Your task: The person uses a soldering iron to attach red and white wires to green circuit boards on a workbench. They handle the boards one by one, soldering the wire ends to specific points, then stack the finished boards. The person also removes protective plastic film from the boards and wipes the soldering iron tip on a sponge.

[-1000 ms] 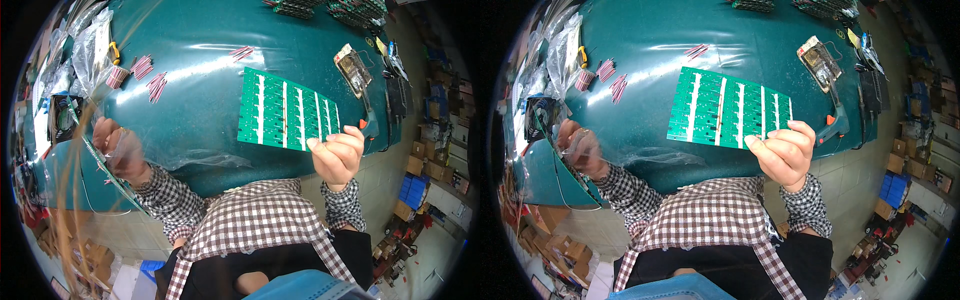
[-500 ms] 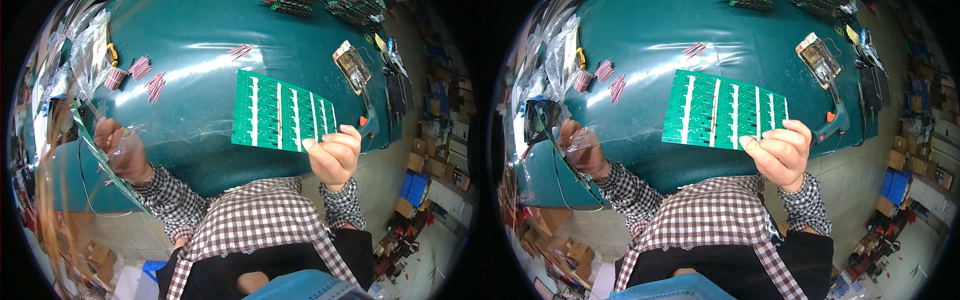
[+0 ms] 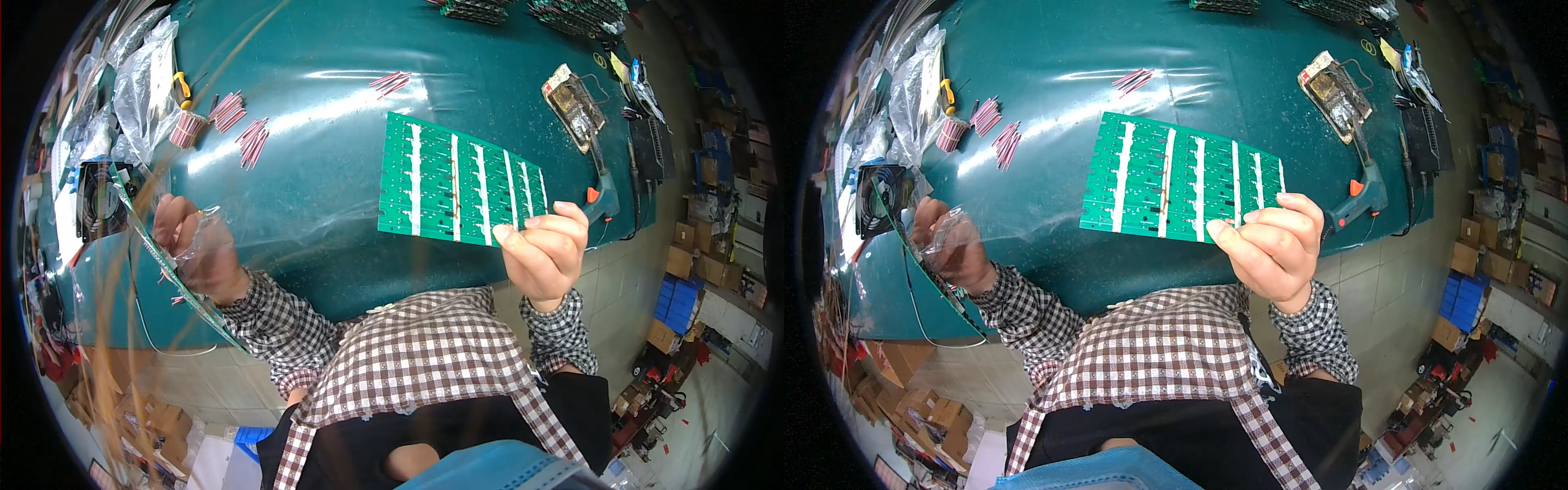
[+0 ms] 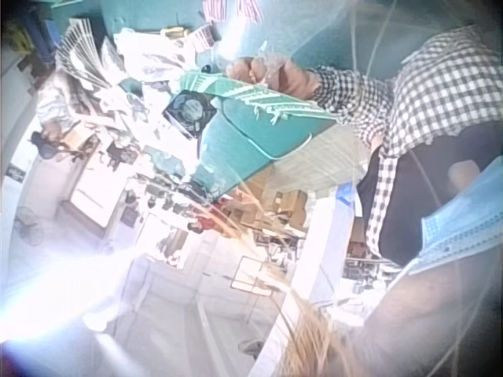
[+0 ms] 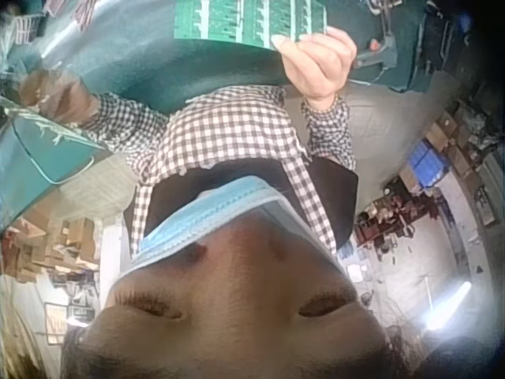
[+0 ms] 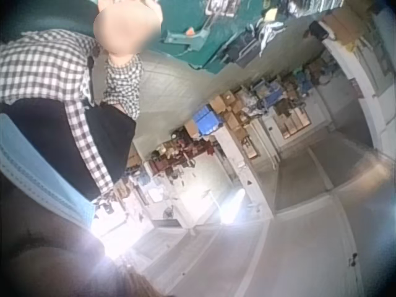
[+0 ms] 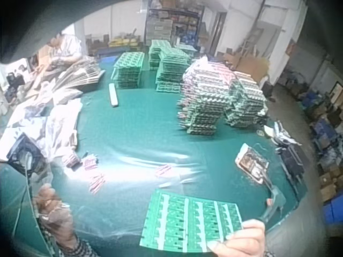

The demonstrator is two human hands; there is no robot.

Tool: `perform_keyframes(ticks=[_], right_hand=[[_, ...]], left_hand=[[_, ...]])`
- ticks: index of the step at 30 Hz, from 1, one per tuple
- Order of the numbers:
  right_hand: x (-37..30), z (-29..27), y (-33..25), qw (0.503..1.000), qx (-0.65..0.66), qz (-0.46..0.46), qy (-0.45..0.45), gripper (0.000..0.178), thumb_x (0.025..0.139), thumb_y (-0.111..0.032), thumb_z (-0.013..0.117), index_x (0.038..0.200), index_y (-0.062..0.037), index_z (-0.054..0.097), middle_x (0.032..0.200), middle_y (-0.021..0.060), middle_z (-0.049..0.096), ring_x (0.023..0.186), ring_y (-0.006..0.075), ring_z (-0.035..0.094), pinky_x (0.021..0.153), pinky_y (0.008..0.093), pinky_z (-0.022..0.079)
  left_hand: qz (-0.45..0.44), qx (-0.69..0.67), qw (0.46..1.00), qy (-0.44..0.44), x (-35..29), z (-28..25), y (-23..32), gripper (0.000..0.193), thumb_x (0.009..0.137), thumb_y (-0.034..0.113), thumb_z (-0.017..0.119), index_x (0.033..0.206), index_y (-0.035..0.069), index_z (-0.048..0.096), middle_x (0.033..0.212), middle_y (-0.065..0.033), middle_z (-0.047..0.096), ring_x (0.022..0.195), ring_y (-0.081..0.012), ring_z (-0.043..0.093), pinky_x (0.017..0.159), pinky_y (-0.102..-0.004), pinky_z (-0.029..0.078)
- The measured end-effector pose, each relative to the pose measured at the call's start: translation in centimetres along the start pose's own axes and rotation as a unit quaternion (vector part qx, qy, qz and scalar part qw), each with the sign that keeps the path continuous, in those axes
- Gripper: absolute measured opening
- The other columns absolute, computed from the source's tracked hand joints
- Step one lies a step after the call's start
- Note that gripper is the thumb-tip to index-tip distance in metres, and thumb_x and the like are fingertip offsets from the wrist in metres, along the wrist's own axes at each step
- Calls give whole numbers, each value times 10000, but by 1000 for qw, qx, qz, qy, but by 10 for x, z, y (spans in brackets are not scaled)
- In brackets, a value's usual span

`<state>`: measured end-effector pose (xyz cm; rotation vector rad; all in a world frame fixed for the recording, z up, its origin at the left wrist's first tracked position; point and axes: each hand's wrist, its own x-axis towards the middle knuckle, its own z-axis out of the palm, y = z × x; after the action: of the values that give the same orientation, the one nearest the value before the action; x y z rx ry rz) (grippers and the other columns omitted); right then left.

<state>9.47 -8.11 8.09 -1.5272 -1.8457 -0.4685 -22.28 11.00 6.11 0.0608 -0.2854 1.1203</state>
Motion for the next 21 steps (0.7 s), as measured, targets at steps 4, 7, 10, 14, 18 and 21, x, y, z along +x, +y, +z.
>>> perform_keyframes(ticks=[4,7,10,14,18,21], right_hand=[[0,0,1,1000,4,3,6,287,644,-68,769,887,-209,709,761,-78,477,805,105,528,884,351,434],[-4,1,2,999,11,25,21,307,625,-13,774,874,-175,701,786,-52,511,801,126,565,862,370,470],[-4,0,0,987,107,113,32,333,612,62,758,882,-120,684,823,2,550,793,161,601,827,391,507],[-16,9,0,787,397,461,105,306,739,101,690,1020,8,615,904,41,598,863,143,597,811,257,479],[-44,33,4,630,468,616,71,304,837,-7,651,1122,58,569,1010,77,629,898,118,589,814,244,461],[-57,43,3,619,455,635,87,310,834,-15,662,1122,54,572,1009,76,629,895,115,589,799,239,463]], left_hand=[[-22,14,999,-20,-2,0,5,172,817,40,612,819,26,440,819,-83,511,577,-134,486,488,-245,451],[-29,11,999,-16,0,-2,3,182,809,35,620,817,30,438,823,-80,511,588,-129,489,491,-236,449],[-23,1,1000,-10,-2,-1,0,159,823,43,610,836,37,451,811,-74,500,591,-127,481,506,-226,460],[41,-28,997,57,-10,-1,-3,106,821,-18,581,874,14,494,799,-94,550,604,-120,552,461,-216,503],[94,187,973,99,-19,-5,-16,157,845,28,555,984,2,486,880,-100,566,690,-119,567,558,-227,504],[126,487,852,142,-19,4,-40,221,862,62,534,1066,-7,480,940,-105,578,753,-118,577,631,-235,505]])
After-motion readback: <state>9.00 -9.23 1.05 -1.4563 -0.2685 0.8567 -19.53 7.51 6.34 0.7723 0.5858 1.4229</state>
